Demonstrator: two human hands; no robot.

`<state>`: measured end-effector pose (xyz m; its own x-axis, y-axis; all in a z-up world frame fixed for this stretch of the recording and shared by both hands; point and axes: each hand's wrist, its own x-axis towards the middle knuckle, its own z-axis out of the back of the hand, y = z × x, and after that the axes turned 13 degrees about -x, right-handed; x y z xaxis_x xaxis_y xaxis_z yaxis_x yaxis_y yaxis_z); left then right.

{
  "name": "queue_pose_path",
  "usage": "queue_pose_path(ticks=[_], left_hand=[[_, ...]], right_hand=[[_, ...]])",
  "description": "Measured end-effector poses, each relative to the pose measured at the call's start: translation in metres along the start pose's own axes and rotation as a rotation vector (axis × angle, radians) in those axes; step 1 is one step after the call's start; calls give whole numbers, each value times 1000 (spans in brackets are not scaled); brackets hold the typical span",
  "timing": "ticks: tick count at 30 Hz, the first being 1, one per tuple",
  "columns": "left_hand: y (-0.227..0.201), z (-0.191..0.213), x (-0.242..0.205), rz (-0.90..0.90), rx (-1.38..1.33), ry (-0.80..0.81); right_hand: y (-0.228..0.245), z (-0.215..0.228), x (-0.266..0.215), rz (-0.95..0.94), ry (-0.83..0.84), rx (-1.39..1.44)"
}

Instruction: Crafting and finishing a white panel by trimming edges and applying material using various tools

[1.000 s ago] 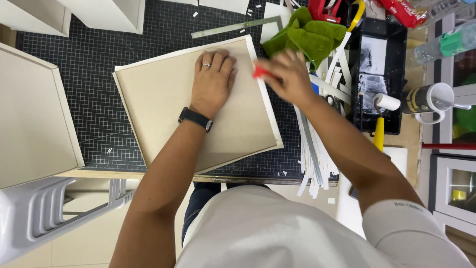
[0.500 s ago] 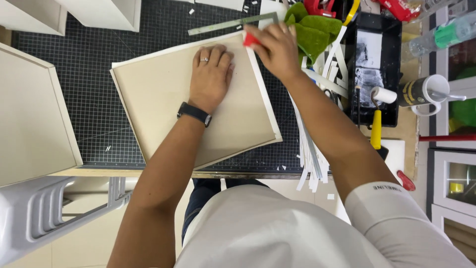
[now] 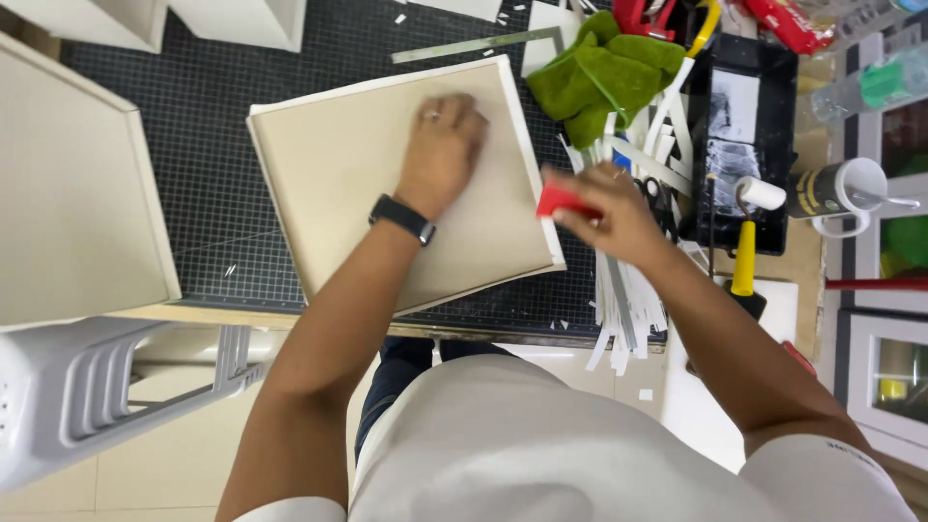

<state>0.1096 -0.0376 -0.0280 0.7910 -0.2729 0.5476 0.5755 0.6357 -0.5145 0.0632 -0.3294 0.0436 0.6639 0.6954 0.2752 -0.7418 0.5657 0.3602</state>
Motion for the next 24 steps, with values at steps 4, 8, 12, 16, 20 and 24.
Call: queue_pose_path(ticks=[4, 8, 12, 16, 20, 24], left_hand=[[-111, 86, -27, 96, -502, 19], [-177, 147, -103, 325, -971, 260], [-176, 128, -194, 1063, -1228, 224], [-181, 115, -180, 1501, -1402, 6], [-180, 106, -156, 1664, -1724, -521], [-178, 96, -155, 1655, -1718, -725]], right_hand=[[14, 17, 79, -288, 122, 180], [8, -18, 155, 4, 54, -64], [-15, -67, 230, 213, 190, -168], [6, -74, 278, 88, 449, -119], [40, -59, 289, -112, 882, -161], [60, -38, 275, -192, 894, -105]])
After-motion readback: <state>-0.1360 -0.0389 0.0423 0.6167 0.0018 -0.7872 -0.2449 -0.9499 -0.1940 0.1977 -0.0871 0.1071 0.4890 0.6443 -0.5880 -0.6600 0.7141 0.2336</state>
